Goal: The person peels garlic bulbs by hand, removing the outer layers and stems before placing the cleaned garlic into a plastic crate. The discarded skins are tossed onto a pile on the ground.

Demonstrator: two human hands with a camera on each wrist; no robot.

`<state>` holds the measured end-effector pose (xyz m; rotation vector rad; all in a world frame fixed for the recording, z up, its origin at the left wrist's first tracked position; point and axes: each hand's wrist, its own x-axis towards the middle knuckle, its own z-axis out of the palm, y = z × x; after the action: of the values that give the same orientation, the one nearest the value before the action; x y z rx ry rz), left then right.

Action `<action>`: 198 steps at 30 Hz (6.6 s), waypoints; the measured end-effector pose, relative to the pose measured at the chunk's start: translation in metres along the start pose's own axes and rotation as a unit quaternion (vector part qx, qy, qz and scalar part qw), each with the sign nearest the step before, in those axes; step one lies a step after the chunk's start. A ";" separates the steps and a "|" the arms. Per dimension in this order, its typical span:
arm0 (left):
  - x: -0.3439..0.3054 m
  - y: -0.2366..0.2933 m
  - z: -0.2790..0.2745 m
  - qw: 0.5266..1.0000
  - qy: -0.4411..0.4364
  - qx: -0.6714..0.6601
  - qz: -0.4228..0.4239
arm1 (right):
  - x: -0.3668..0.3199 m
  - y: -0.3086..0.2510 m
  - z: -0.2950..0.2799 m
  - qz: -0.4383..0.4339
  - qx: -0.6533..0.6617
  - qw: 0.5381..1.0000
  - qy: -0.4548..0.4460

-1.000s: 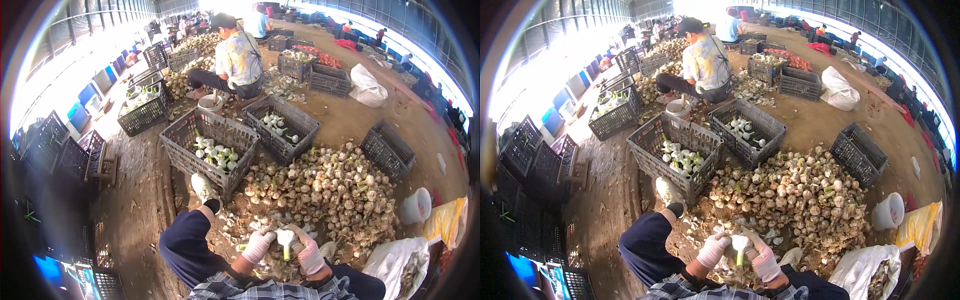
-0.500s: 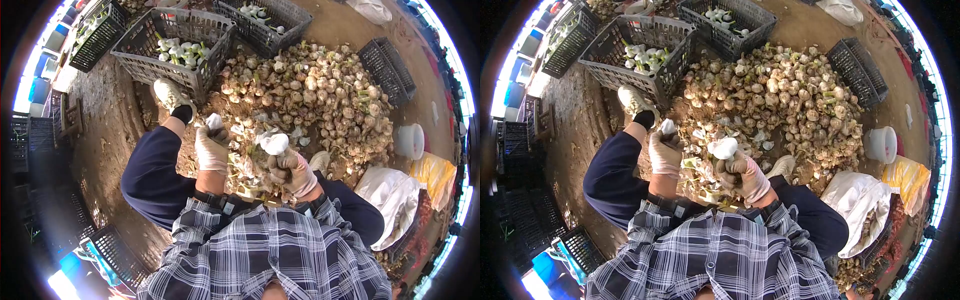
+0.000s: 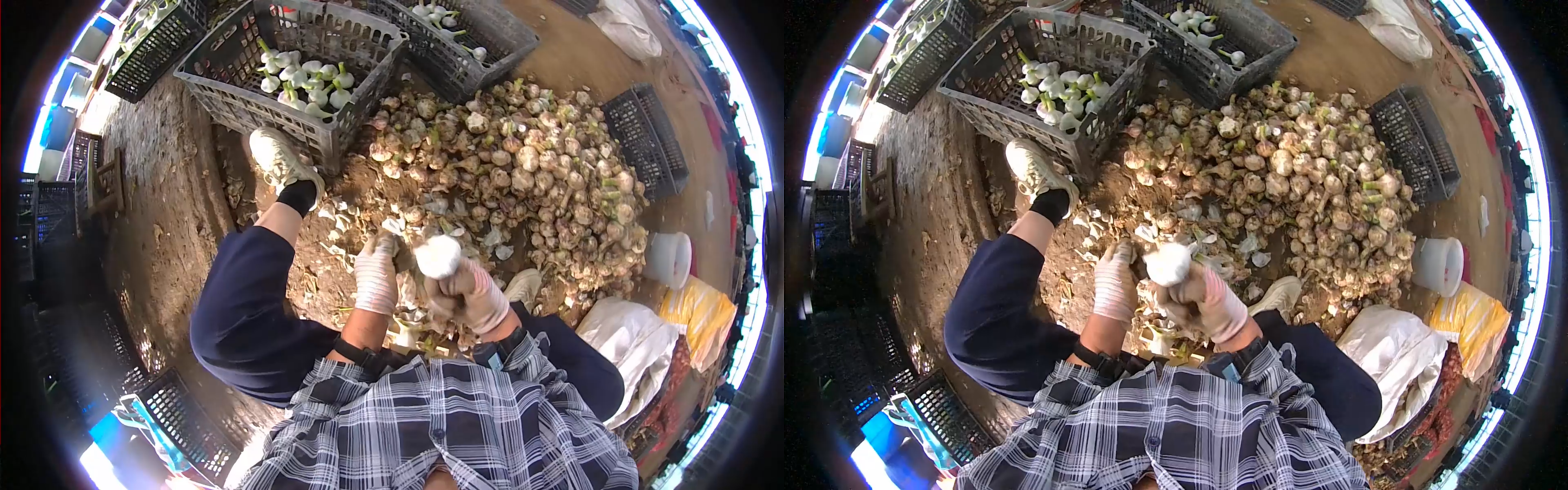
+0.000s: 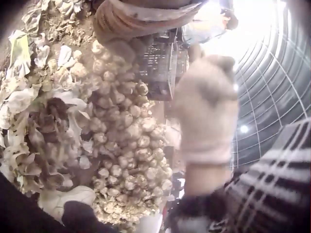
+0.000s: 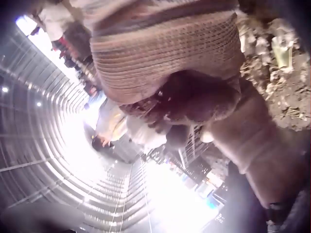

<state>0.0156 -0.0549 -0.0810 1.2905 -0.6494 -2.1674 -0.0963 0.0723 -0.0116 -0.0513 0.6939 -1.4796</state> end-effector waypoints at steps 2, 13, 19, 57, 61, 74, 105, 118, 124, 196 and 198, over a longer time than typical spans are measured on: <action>0.016 -0.014 -0.008 0.997 0.050 0.050 0.007 | 0.041 -0.037 0.052 -0.058 -0.153 0.986 0.018; 0.020 -0.009 0.000 0.985 0.017 0.149 -0.085 | 0.279 -0.067 -0.068 0.126 -0.855 0.471 0.179; 0.039 -0.021 -0.007 0.962 0.039 0.266 0.049 | 0.257 -0.052 -0.096 0.137 -0.822 0.524 0.176; -0.098 0.027 0.047 0.909 -0.374 0.183 -0.021 | -0.077 -0.011 0.005 -0.205 -0.310 0.910 0.182; -0.102 0.032 0.052 0.905 -0.359 0.228 0.010 | -0.077 -0.014 0.003 -0.204 -0.347 0.902 0.154; -0.103 0.021 0.062 0.894 -0.256 0.343 0.128 | -0.069 0.006 -0.025 -0.291 -0.364 0.859 0.213; -0.098 0.038 0.058 0.781 -0.344 0.513 0.087 | -0.097 -0.008 0.008 -0.313 -0.637 0.675 0.200; -0.086 0.018 0.049 0.901 -0.301 0.314 -0.003 | -0.102 -0.001 0.009 -0.337 -0.518 0.762 0.194; -0.096 0.026 0.056 0.801 -0.345 0.467 0.145 | -0.108 -0.011 0.006 -0.338 -0.641 0.660 0.198; -0.056 -0.007 0.048 0.797 -0.279 0.474 0.251 | -0.063 -0.017 -0.043 -0.154 -0.402 0.867 0.250; -0.065 -0.012 0.049 0.735 -0.276 0.494 0.375 | -0.068 -0.015 -0.029 -0.164 -0.419 0.865 0.223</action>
<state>-0.0043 0.0031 -0.0256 0.4793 -2.3143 -1.4115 -0.1181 0.1436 -0.0017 -0.5298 1.7482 -1.4090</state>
